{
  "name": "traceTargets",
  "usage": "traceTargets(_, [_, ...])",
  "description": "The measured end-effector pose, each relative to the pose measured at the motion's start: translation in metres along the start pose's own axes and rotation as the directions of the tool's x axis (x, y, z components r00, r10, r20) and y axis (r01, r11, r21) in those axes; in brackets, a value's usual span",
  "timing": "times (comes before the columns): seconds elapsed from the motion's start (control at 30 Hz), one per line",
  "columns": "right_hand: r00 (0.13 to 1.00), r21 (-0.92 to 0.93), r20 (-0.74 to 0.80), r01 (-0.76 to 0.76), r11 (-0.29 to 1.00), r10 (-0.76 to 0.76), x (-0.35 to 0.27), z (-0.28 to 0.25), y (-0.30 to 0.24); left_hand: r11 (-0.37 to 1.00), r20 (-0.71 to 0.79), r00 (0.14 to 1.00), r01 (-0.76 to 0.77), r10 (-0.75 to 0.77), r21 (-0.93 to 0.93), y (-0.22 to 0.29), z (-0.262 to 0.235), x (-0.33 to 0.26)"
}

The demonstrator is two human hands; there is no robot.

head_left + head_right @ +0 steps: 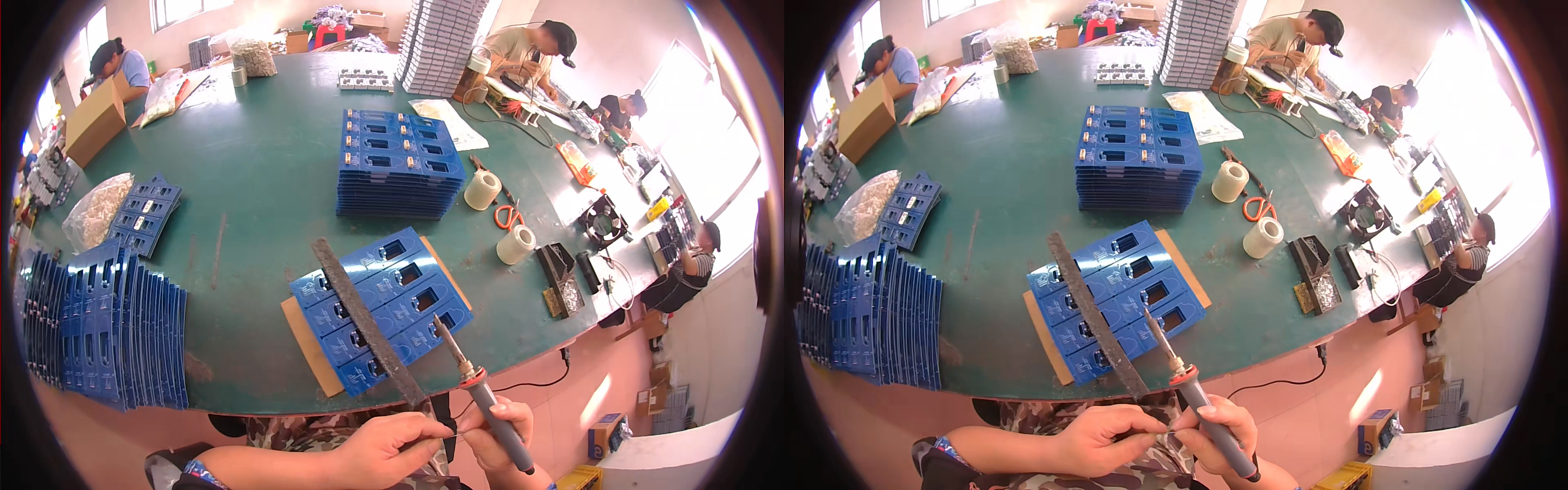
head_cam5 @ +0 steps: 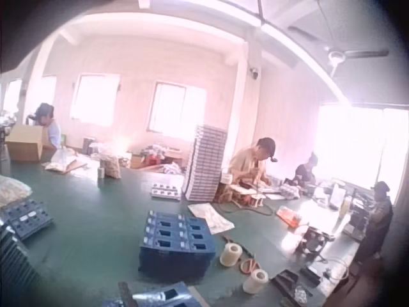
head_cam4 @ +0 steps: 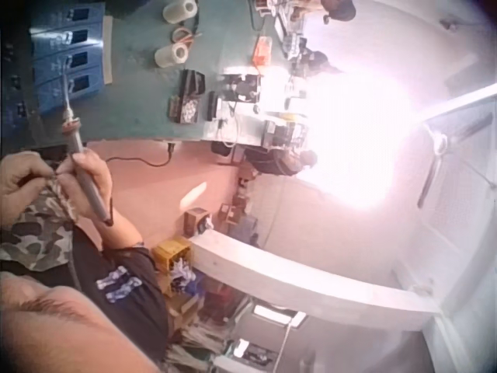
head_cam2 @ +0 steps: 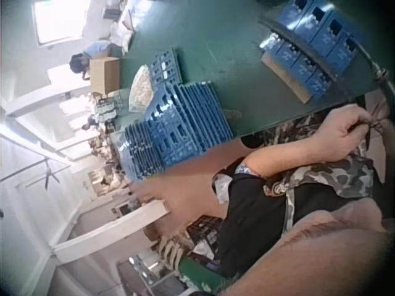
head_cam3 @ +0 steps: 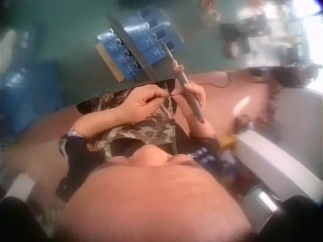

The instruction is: Solder small electronic components onto a blue circuit board using a soldering iron.

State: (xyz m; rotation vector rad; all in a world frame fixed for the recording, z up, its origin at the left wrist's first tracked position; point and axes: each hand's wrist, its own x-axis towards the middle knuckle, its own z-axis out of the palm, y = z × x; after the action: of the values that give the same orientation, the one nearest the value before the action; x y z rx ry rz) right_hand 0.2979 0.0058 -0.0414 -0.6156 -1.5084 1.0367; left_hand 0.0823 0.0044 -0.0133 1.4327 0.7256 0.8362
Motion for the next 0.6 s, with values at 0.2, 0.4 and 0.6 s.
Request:
traceTargets(0.2, [0.989, -0.214, 0.117, 0.116, 0.970, -0.092, 0.016, 0.015, -0.010, 0.993, 0.147, 0.982, 0.118, -0.121, 0.027, -0.008, -0.013, -0.015])
traceTargets(0.4, [0.971, -0.172, 0.093, 0.234, 0.957, -0.221, 0.041, 0.040, -0.022, 0.963, 0.333, 0.915, 0.160, -0.227, 0.217, -0.041, -0.050, -0.074])
traceTargets(0.6, [0.970, -0.119, 0.095, 0.233, 0.965, -0.223, 0.046, 0.065, -0.012, 0.881, 0.067, 0.951, 0.251, -0.302, 0.401, 0.015, -0.112, -0.161])
